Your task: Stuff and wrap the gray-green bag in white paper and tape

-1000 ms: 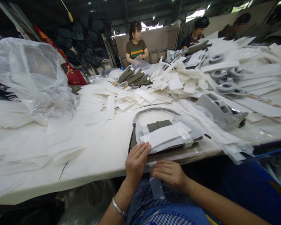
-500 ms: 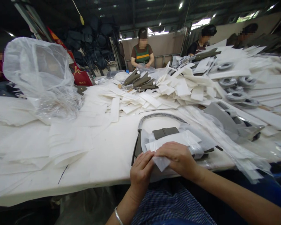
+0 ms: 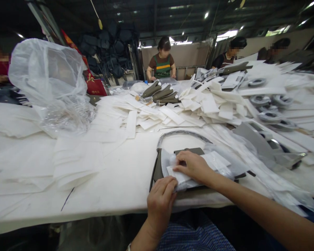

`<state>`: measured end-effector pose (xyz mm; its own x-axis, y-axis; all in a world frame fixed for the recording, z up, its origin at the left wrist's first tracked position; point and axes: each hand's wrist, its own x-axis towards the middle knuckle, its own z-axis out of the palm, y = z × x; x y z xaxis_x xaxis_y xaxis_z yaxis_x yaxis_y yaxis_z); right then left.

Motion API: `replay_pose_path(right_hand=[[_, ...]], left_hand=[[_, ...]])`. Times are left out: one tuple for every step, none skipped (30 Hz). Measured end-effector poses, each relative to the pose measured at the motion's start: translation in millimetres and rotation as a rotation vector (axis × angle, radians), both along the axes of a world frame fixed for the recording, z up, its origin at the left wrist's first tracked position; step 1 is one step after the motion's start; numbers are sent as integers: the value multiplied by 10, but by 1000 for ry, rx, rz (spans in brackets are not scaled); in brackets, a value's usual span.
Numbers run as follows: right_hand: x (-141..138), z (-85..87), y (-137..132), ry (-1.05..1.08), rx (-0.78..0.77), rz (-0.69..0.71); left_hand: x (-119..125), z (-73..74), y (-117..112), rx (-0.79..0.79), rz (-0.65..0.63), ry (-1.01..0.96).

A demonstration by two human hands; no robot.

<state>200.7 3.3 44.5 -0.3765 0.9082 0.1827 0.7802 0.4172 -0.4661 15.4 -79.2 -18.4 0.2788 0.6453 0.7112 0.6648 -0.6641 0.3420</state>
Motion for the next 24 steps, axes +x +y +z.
replay_pose_path(right_hand=[[-3, 12, 37, -16, -36, -4], [-6, 23, 73, -30, -69, -9], [-9, 32, 107, -40, -96, -14], [-11, 39, 138, -45, -115, -20], [-12, 43, 165, -47, -126, -25], [-14, 45, 188, -46, -129, -29], [-17, 44, 208, -44, -125, -33], [-22, 40, 225, -41, -117, -41], [-29, 34, 238, -41, -107, -53], [-38, 26, 246, -38, -95, -64], [-48, 16, 249, -23, -78, -72], [-57, 8, 243, 1, -56, -81], [-60, 2, 229, 31, -33, -89], [-53, 0, 206, 56, -9, -98], [-28, 4, 177, 86, 14, -103], [21, 13, 144, 121, 35, -103], [101, 29, 109, 166, 55, -96], [220, 51, 74, 217, 78, -83], [382, 81, 37, 267, 112, -75], [588, 117, -1, 302, 158, -85], [837, 158, -43, 307, 208, -124], [1122, 203, -87, 273, 256, -197], [1434, 246, -129, 216, 298, -303], [1760, 287, -167, 151, 309, -429]], left_hand=[[2, 10, -1, 3, 9, 7], [3, 19, -3, 10, 20, 16], [2, 25, -7, 21, 34, 27], [0, 30, -11, 33, 47, 42], [-2, 34, -16, 46, 57, 63], [-4, 39, -21, 59, 62, 90], [-5, 45, -25, 68, 69, 122], [-4, 54, -27, 69, 74, 158], [-1, 66, -27, 64, 79, 195], [5, 82, -26, 52, 84, 231], [14, 103, -25, 41, 90, 262], [24, 127, -25, 29, 94, 288], [34, 153, -26, 21, 96, 307], [43, 179, -30, 24, 96, 318], [50, 201, -35, 33, 97, 325], [52, 217, -37, 49, 94, 331], [48, 224, -35, 67, 90, 338], [40, 220, -27, 86, 86, 343], [28, 206, -10, 110, 81, 346], [14, 185, 11, 134, 75, 346], [-1, 159, 35, 162, 70, 342], [-16, 134, 57, 191, 63, 335], [-30, 111, 75, 202, 58, 338], [-45, 94, 86, 200, 53, 353]])
